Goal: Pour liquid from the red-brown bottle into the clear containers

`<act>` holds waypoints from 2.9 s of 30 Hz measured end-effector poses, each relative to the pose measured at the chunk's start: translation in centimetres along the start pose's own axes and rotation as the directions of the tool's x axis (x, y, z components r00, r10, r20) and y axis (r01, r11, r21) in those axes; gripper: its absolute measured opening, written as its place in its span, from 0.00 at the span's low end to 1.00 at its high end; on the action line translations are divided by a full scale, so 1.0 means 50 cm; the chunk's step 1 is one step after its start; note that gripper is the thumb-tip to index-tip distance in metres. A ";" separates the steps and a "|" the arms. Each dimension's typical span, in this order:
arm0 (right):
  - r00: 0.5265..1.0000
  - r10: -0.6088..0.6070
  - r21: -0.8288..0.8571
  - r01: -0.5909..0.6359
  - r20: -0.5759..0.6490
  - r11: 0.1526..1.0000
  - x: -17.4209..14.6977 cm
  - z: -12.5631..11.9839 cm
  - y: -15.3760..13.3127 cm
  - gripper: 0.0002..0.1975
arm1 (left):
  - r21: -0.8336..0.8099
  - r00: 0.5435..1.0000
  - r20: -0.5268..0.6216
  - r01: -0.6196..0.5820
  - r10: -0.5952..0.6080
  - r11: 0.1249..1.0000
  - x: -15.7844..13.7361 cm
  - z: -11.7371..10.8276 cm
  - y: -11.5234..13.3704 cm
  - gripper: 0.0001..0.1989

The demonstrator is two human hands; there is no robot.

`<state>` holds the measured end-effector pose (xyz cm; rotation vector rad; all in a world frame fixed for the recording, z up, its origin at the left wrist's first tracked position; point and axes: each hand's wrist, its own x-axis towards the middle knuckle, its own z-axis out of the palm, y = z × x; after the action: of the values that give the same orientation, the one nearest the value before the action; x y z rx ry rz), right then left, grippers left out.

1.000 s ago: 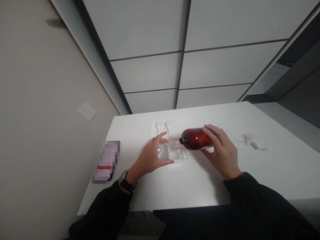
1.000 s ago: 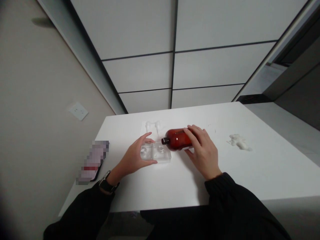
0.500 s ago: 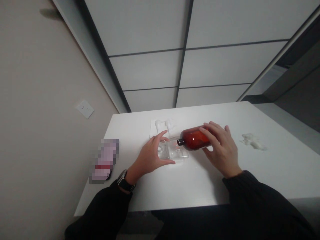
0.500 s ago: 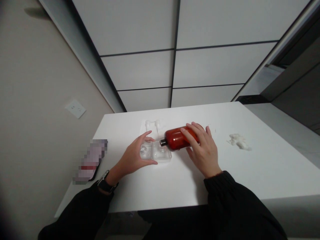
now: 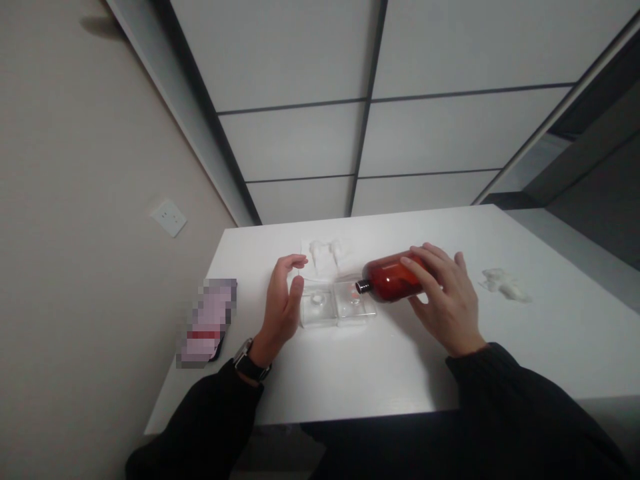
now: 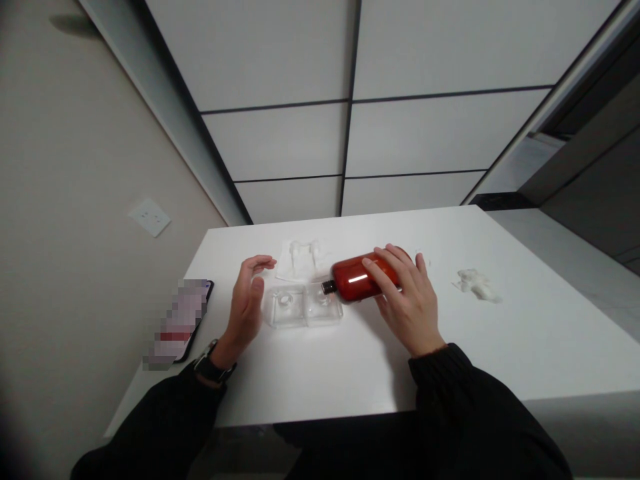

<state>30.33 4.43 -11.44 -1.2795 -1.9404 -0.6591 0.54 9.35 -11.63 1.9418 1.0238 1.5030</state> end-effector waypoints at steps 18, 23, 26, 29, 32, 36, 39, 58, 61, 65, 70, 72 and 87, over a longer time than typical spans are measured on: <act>0.999 -0.034 -0.050 0.032 -0.035 0.998 -0.001 0.001 0.004 0.29 | 0.002 0.998 -0.051 0.033 -0.033 0.999 0.004 0.002 -0.003 0.19; 0.999 -0.031 -0.054 0.029 -0.044 0.998 -0.002 0.001 0.005 0.30 | 0.010 0.998 -0.056 0.030 -0.030 0.999 0.005 0.002 -0.005 0.18; 0.998 -0.044 -0.055 0.041 -0.044 0.998 -0.002 -0.001 0.006 0.29 | 0.011 0.996 -0.085 0.017 -0.016 1.000 0.006 0.002 -0.004 0.18; 0.997 -0.051 -0.055 0.048 -0.053 0.997 -0.001 -0.002 0.007 0.29 | -0.003 0.991 -0.132 0.017 -0.017 1.000 0.006 0.000 0.000 0.18; 0.997 -0.048 -0.060 0.045 -0.058 0.997 -0.001 -0.001 0.008 0.30 | 0.013 0.985 -0.174 0.008 -0.006 1.000 0.008 -0.003 0.005 0.18; 0.998 -0.027 -0.061 0.023 -0.065 0.998 -0.002 0.000 0.005 0.31 | 0.042 0.982 -0.188 -0.003 0.011 0.999 0.012 -0.006 0.009 0.24; 0.998 -0.013 -0.047 0.010 -0.065 0.999 -0.002 0.000 0.003 0.35 | 0.020 0.972 -0.236 0.015 -0.010 1.000 0.013 -0.006 0.005 0.31; 0.998 -0.022 -0.056 0.018 -0.066 0.998 -0.002 -0.001 0.004 0.36 | -0.206 0.905 -0.333 0.205 -0.266 0.957 0.010 0.001 0.001 0.38; 0.998 -0.025 -0.051 0.021 -0.065 0.998 -0.001 -0.002 0.004 0.39 | -0.203 0.906 -0.331 0.206 -0.265 0.957 0.010 0.001 0.002 0.38; 0.998 -0.024 -0.048 0.021 -0.056 0.999 -0.002 -0.002 0.006 0.41 | -0.193 0.906 -0.330 0.212 -0.266 0.958 0.011 0.001 0.003 0.37; 0.998 -0.030 -0.063 0.026 -0.051 0.998 -0.001 -0.003 0.005 0.38 | -0.179 0.908 -0.333 0.203 -0.254 0.963 0.011 0.001 0.003 0.38; 0.998 -0.034 -0.069 0.030 -0.050 0.997 0.000 -0.004 0.005 0.38 | -0.178 0.911 -0.330 0.197 -0.247 0.964 0.012 0.001 0.003 0.38; 0.998 -0.032 -0.062 0.029 -0.050 0.998 0.003 -0.007 0.005 0.40 | -0.162 0.913 -0.321 0.209 -0.252 0.964 0.011 0.001 0.002 0.37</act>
<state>30.62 4.36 -11.13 -1.2595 -1.9148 -0.7644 0.68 9.73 -11.24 1.4461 1.2222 1.7522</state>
